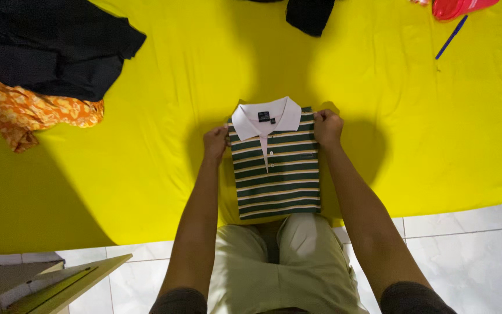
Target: The person picks up a shirt from a bed, folds the sleeves and sides inward, and places the folded shirt onto a shelf in a closet.
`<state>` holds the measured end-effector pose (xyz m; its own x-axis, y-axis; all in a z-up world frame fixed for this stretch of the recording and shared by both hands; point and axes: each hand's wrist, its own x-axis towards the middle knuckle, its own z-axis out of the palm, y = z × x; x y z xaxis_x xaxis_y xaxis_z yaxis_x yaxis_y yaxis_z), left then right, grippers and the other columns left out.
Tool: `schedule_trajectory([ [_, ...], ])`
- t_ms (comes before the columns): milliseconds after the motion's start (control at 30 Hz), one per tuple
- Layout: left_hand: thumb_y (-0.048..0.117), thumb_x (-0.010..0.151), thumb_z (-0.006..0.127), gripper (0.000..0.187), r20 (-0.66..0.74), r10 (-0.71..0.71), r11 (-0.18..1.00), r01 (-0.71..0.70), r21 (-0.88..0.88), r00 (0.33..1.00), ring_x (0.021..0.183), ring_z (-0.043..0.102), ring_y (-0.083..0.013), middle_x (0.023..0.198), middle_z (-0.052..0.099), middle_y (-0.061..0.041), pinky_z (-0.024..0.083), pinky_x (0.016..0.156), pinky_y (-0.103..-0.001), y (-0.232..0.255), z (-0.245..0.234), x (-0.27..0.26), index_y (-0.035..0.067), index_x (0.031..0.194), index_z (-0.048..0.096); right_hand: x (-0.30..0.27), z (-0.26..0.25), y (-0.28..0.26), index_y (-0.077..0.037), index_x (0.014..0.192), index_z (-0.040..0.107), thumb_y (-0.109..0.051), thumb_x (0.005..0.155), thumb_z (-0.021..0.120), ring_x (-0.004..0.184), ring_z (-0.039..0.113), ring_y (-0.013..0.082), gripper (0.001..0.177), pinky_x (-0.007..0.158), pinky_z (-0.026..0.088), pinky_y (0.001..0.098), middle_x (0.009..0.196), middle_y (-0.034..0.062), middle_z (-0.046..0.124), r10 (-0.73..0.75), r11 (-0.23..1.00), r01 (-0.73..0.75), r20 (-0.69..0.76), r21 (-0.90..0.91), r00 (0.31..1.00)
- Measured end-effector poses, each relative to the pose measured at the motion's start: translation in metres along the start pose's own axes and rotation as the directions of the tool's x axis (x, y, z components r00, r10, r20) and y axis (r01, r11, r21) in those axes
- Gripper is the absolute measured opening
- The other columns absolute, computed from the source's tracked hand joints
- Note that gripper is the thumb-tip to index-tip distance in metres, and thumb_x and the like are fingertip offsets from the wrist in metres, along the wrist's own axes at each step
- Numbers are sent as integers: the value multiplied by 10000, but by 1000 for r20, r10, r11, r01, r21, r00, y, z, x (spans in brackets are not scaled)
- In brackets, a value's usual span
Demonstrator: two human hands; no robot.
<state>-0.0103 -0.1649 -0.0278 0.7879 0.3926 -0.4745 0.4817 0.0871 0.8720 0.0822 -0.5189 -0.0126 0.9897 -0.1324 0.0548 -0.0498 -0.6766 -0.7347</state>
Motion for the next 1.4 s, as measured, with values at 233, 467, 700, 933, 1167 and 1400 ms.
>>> schedule_trajectory([
  [233, 334, 985, 629, 337, 181, -184, 982, 176, 62, 966, 492, 534, -117, 753, 715, -39, 382, 447, -268, 14, -8, 0, 31, 888, 740, 1, -5, -24, 3, 976, 744, -280, 914, 772, 778, 729, 342, 291, 728, 571, 427, 850, 194, 745, -2, 1000, 2, 44, -9, 999],
  [467, 267, 966, 699, 260, 188, -34, 998, 22, 67, 981, 534, 543, -100, 674, 637, -36, 459, 499, -269, 16, 0, 7, 25, 886, 752, 3, -8, -25, -15, 940, 767, -202, 922, 750, 770, 742, 316, 189, 762, 585, 404, 872, 178, 754, -4, 998, 9, 83, -57, 997],
  [700, 261, 961, 740, 277, 192, 430, 604, -439, 665, 882, 637, 641, -336, 714, 674, -183, 515, 619, -429, 30, -12, 2, 25, 815, 741, 3, -4, -16, -3, 890, 765, -152, 888, 772, 716, 730, 324, 148, 713, 580, 405, 796, 180, 735, -65, 998, 65, -6, 6, 998],
  [933, 290, 907, 773, 227, 59, 565, 573, -443, 689, 823, 726, 706, -351, 784, 724, -152, 550, 657, -449, 16, 3, -4, 69, 876, 735, -25, -16, -51, -79, 1418, 560, -297, 1055, 715, 1386, 532, 357, 450, 1148, 436, 549, 1498, 170, 507, -282, 924, 302, 115, -236, 953],
  [1167, 152, 931, 744, 161, -29, 740, 542, -571, 617, 672, 803, 702, -322, 943, 684, -136, 571, 709, -414, 27, 17, -19, 70, 1044, 665, -46, -8, -87, -63, 1421, 535, -445, 898, 700, 1458, 236, 465, 668, 1096, 167, 722, 1566, 278, 316, -566, 663, 697, 428, -271, 705],
  [1400, 240, 780, 826, 377, 633, 547, 217, -823, 525, 548, 995, 618, -329, 1173, 609, -140, 490, 826, -501, 100, 51, -43, 126, 1132, 750, -27, -8, -98, -164, 1134, 750, -184, 871, 698, 1233, 511, 264, 269, 1029, 383, 488, 1201, 35, 664, -661, 433, 880, 594, -196, 458],
])
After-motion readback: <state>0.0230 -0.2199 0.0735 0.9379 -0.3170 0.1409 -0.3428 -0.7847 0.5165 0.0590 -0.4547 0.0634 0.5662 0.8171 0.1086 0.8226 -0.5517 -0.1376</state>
